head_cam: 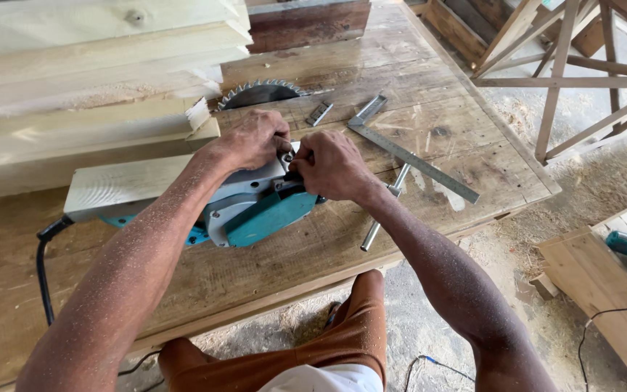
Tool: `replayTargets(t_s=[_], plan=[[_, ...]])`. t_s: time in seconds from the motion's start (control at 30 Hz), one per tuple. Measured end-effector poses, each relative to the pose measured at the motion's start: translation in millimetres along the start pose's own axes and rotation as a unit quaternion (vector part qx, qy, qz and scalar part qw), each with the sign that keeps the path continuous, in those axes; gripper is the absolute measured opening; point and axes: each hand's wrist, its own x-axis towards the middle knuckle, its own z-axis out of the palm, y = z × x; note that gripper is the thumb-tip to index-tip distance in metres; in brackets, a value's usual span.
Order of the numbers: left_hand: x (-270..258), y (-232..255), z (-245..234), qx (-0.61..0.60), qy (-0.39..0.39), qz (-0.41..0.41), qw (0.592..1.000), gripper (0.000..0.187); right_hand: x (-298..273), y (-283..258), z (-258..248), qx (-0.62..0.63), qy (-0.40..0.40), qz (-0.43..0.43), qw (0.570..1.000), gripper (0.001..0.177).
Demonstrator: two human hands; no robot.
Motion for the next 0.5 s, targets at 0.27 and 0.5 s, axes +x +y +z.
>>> replayTargets(t_s=[0.27,0.5], plan=[[-16.2,-10.2,0.8,-0.032,0.032,0.053,0.998,0.016,-8.5,95.3,-22.5,0.014,0.190,0.154,0.970,0.021],[-44.8,-22.5,-11.6,-0.027,0.142,0.016,0.989,0.021,-33.9,211.7,6.9,-0.159,0.123,0.166,0.965,0.017]])
